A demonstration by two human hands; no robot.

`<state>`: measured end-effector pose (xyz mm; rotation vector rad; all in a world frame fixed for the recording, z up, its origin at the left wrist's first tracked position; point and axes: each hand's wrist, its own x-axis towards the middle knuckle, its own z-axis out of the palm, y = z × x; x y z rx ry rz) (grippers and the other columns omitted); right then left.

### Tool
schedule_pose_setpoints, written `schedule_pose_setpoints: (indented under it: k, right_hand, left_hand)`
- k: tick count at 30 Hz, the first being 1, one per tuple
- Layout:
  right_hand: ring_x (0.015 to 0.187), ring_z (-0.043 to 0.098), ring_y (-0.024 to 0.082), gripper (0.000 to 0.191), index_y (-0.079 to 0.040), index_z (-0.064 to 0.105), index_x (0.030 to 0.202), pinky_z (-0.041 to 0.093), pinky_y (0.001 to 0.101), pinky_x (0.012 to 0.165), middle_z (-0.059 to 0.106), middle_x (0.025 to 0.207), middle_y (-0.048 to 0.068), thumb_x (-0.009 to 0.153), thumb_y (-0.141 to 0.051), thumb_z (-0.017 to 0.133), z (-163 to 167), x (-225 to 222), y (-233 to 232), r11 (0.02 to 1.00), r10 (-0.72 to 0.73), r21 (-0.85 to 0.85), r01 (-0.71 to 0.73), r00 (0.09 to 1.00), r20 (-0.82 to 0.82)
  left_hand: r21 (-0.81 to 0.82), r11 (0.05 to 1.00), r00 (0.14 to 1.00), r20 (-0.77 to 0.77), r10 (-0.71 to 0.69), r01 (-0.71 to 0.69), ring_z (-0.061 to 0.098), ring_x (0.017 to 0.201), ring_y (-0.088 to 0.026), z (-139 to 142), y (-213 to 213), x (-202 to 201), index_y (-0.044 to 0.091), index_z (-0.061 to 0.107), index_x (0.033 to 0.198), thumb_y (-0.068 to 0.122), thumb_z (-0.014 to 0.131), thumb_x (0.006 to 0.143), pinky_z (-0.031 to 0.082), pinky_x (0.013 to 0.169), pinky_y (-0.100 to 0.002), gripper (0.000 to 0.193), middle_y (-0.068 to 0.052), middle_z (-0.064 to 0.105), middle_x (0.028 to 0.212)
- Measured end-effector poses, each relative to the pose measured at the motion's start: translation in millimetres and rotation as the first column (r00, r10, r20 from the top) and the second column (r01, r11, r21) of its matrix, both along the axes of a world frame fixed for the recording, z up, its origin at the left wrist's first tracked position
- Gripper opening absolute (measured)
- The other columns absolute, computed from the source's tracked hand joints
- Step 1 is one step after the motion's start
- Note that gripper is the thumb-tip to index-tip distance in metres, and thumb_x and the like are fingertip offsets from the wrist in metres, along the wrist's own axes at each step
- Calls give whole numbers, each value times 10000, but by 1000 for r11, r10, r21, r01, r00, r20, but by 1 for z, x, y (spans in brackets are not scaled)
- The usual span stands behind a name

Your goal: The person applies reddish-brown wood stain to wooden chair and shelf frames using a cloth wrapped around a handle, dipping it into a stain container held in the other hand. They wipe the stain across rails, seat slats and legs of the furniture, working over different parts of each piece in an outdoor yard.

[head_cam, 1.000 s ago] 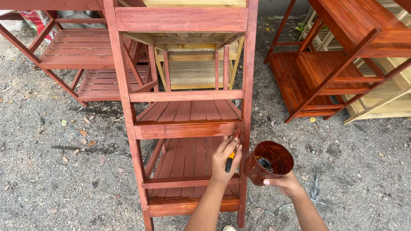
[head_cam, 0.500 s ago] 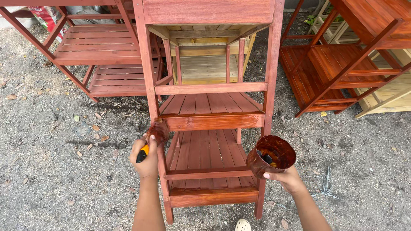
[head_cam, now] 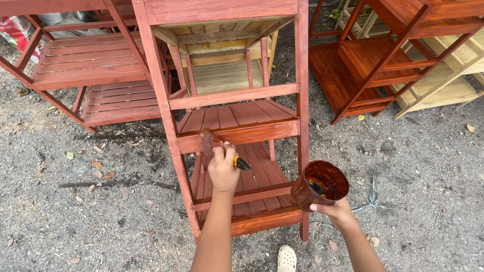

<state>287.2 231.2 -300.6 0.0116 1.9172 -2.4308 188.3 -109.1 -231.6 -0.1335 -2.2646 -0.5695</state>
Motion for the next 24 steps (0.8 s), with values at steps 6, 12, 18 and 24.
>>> schedule_pose_setpoints:
  k: [6,12,18,24]
  right_hand:
    - [1253,610,276,842,-34,537,1392,486,468,1066,650,1348,121,613,65,840,1,17,13,999,-46,-18,47,999,19]
    - [1251,613,275,878,-52,524,1401,492,471,1055,650,1341,115,592,79,838,0,10,47,993,-115,-7,115,992,56]
    - [1245,611,270,877,-46,535,1392,483,467,1057,651,1350,111,584,86,850,-7,-1,90,995,-101,-2,102,994,51]
    - [1175,663,308,880,-40,550,1381,525,486,1034,685,1282,139,559,52,853,-4,-10,135,998,-52,30,49,995,90]
  left_hand:
    - [177,931,946,-122,-300,319,699,770,-299,5,18,18,88,702,1099,95,750,928,586,642,-397,178,-144,626,1011]
    - [361,931,980,-160,119,-54,643,753,-271,18,-64,51,-5,653,1139,98,740,1011,543,685,-384,186,-142,627,922]
    - [255,935,965,-17,261,-248,668,807,-425,3,-41,32,-50,557,1222,134,650,1076,529,652,-483,252,-247,665,960]
    - [127,990,994,-84,64,-53,691,739,-375,-11,96,-10,-21,565,1047,148,636,1011,575,618,-446,186,-213,653,946]
